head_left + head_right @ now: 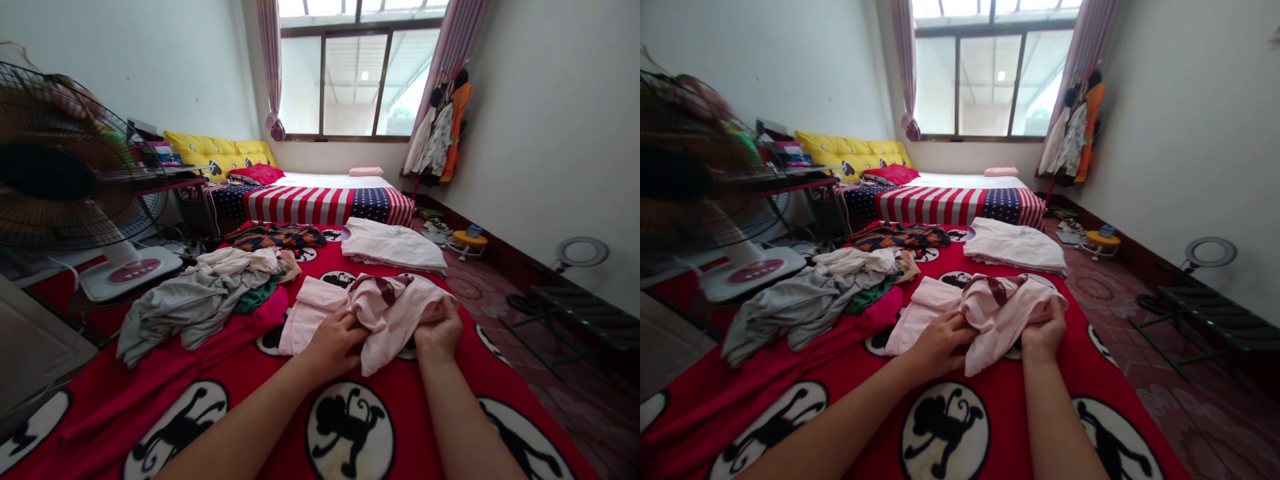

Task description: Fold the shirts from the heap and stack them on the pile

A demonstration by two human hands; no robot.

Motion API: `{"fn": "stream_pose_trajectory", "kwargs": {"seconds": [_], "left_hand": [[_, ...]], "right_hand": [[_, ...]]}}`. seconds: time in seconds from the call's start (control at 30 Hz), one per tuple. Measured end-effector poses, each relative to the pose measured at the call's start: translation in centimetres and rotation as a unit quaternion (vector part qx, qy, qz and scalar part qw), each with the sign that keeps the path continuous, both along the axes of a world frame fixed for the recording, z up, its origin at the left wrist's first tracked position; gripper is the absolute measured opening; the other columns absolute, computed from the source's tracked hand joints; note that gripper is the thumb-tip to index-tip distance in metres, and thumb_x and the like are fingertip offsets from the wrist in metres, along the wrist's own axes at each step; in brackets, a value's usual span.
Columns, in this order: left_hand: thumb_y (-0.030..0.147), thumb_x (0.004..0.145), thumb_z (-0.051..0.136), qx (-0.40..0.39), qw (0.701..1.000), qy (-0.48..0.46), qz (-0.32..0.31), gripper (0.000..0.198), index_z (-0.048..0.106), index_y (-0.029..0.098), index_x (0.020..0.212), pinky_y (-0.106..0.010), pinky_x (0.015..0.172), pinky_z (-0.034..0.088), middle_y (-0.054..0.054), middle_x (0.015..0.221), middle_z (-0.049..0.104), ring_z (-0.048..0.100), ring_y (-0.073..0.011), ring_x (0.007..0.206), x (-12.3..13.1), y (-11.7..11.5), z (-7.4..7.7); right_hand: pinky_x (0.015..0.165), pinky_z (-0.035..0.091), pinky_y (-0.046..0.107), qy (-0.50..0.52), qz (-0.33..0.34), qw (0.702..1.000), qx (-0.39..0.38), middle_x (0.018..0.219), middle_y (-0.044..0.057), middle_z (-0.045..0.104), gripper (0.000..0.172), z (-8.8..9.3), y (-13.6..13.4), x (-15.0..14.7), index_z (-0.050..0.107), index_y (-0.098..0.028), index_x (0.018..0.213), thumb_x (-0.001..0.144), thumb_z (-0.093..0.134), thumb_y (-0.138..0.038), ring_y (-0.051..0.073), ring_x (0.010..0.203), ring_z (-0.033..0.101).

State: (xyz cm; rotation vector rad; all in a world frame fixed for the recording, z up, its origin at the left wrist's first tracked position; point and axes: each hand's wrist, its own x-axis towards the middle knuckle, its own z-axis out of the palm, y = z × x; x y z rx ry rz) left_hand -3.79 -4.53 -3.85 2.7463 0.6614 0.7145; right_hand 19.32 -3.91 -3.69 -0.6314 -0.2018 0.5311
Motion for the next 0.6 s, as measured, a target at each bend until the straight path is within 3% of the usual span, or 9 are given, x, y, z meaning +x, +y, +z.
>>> {"fn": "stream_pose_trajectory", "kwargs": {"seconds": [0.1, 0.2, 0.3, 0.37, 0.47, 0.53, 0.6], "left_hand": [[0.023, 0.08, 0.063, 0.0, 1.0, -0.006, 0.031, 0.037, 0.065, 0.028, 0.116, -0.039, 0.101, 0.04, -0.007, 0.114, 0.061, 0.049, -0.0261, 0.114, 0.6, 0.4, -0.3], [0.017, 0.084, 0.056, -0.034, 0.998, -0.041, 0.041, 0.022, 0.072, 0.024, 0.099, -0.038, 0.096, 0.042, -0.007, 0.107, 0.064, 0.051, -0.0252, 0.109, 0.8, 1.0, -0.4], [0.013, 0.08, 0.058, -0.161, 0.979, -0.125, 0.005, 0.014, 0.071, 0.017, 0.082, -0.034, 0.086, 0.045, -0.007, 0.095, 0.066, 0.058, -0.0219, 0.096, 0.3, 1.3, 0.0], [0.019, 0.079, 0.063, -0.325, 0.927, -0.185, -0.028, 0.007, 0.069, 0.014, 0.081, -0.028, 0.073, 0.047, -0.005, 0.082, 0.066, 0.061, -0.0171, 0.078, -0.7, 1.4, 0.7], [0.033, 0.072, 0.074, -0.521, 0.811, -0.253, -0.082, 0.025, 0.066, 0.013, 0.084, -0.022, 0.059, 0.046, -0.003, 0.074, 0.064, 0.059, -0.0123, 0.064, -3.0, 1.9, 2.3], [0.04, 0.068, 0.076, -0.544, 0.765, -0.335, -0.078, 0.034, 0.064, 0.014, 0.087, -0.023, 0.06, 0.048, -0.003, 0.078, 0.065, 0.06, -0.013, 0.065, -5.1, 2.7, 3.5], [0.047, 0.076, 0.066, -0.463, 0.77, -0.439, 0.015, 0.036, 0.064, 0.016, 0.093, -0.028, 0.065, 0.052, -0.004, 0.083, 0.066, 0.063, -0.0157, 0.07, -7.1, 4.0, 4.4]], "right_hand": [[0.063, 0.052, 0.02, -0.014, 0.011, 1.0, -0.008, 0.066, -0.009, 0.059, 0.03, 0.4, 0.0, -0.9, 0.054, -0.019, 0.071, 0.05, 0.075, -0.012, 0.008, 0.063, 0.06], [0.057, 0.051, 0.018, -0.05, 0.023, 0.998, -0.038, 0.068, -0.009, 0.061, 0.037, 0.6, 0.1, -1.5, 0.056, -0.018, 0.074, 0.045, 0.078, -0.009, 0.007, 0.061, 0.06], [0.057, 0.051, 0.017, -0.034, 0.003, 0.998, -0.058, 0.066, -0.008, 0.059, 0.036, 0.4, 0.2, -1.4, 0.055, -0.017, 0.073, 0.046, 0.076, -0.008, 0.007, 0.059, 0.059], [0.059, 0.051, 0.017, -0.021, -0.01, 0.998, -0.063, 0.067, -0.008, 0.058, 0.032, 0.2, 0.3, -1.2, 0.053, -0.016, 0.072, 0.049, 0.075, -0.009, 0.006, 0.06, 0.059], [0.064, 0.053, 0.018, -0.007, -0.018, 0.998, -0.068, 0.071, -0.007, 0.06, 0.027, -0.2, 0.5, -0.9, 0.053, -0.016, 0.073, 0.054, 0.071, -0.008, 0.007, 0.063, 0.061], [0.067, 0.053, 0.02, 0.004, -0.021, 0.997, -0.072, 0.074, -0.006, 0.061, 0.026, -0.2, 0.6, -0.7, 0.055, -0.017, 0.074, 0.055, 0.069, -0.007, 0.008, 0.066, 0.061], [0.068, 0.052, 0.021, 0.002, -0.026, 0.997, -0.077, 0.074, -0.006, 0.062, 0.026, 0.0, 0.5, -0.8, 0.056, -0.017, 0.076, 0.056, 0.07, -0.009, 0.009, 0.068, 0.061]]}}
